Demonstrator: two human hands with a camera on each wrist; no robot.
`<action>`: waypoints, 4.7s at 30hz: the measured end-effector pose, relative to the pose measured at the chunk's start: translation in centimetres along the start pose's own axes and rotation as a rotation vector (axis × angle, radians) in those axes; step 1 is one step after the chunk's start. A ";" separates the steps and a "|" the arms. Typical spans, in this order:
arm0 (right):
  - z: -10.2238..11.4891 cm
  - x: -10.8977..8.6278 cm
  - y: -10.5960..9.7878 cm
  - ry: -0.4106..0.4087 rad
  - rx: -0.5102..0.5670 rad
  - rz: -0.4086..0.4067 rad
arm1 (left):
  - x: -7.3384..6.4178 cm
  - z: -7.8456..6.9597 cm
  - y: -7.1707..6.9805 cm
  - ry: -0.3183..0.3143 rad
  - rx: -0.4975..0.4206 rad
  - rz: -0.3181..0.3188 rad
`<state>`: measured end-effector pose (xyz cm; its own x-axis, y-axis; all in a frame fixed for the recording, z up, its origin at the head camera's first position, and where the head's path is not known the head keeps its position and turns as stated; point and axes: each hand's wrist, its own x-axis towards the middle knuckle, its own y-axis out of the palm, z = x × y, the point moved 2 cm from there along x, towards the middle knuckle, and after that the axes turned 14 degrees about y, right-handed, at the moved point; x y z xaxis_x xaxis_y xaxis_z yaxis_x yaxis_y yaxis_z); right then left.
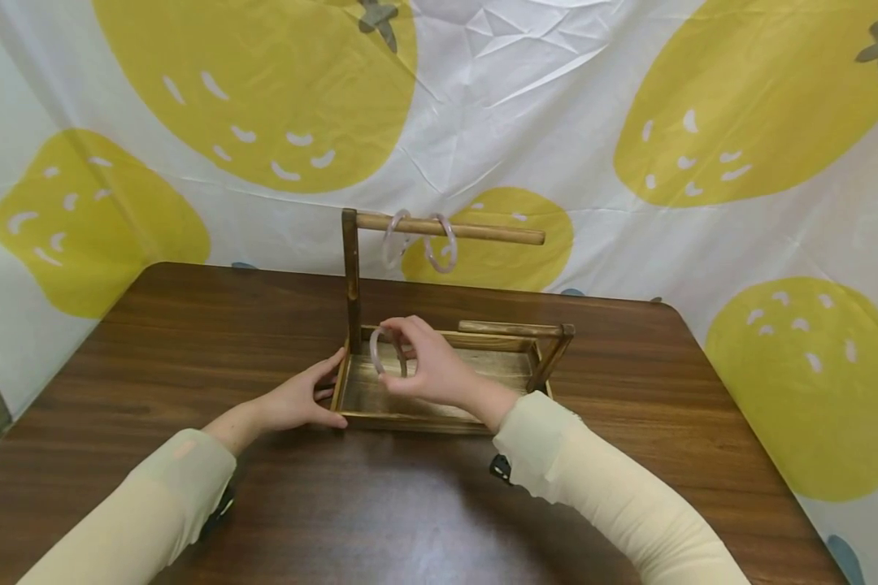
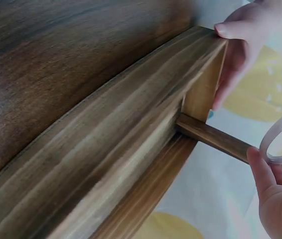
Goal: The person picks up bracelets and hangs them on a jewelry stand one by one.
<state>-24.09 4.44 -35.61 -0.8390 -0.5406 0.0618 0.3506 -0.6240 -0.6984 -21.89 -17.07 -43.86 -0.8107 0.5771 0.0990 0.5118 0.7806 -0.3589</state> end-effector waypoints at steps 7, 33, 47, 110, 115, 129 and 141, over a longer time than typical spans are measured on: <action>0.8 -0.3 -0.8 -0.001 0.021 -0.015 | 0.0 -0.3 0.1 0.016 -0.003 0.005; 1.6 -0.8 -2.7 -0.044 0.094 -0.065 | -0.1 -0.2 0.0 -0.008 0.014 0.007; 1.5 -1.3 -4.0 -0.018 0.197 -0.073 | -0.1 0.0 0.0 -0.023 0.007 0.011; -2.3 -3.3 -11.1 0.128 0.350 -0.309 | -0.1 0.0 -0.1 -0.013 0.025 0.014; -2.8 -3.5 -11.7 0.147 0.339 -0.320 | -0.1 0.1 -0.1 -0.017 0.029 0.014; -3.9 -4.1 -12.9 0.150 0.305 -0.332 | -0.1 0.0 0.0 0.001 0.011 0.020; -4.9 -4.4 -13.8 0.183 0.326 -0.357 | -0.1 0.1 -0.1 0.004 0.013 0.020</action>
<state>-27.26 18.23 -29.74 -0.9789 -0.1723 0.1102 0.1157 -0.9108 -0.3962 -21.88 -17.20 -43.96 -0.7990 0.5937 0.0952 0.5243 0.7654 -0.3730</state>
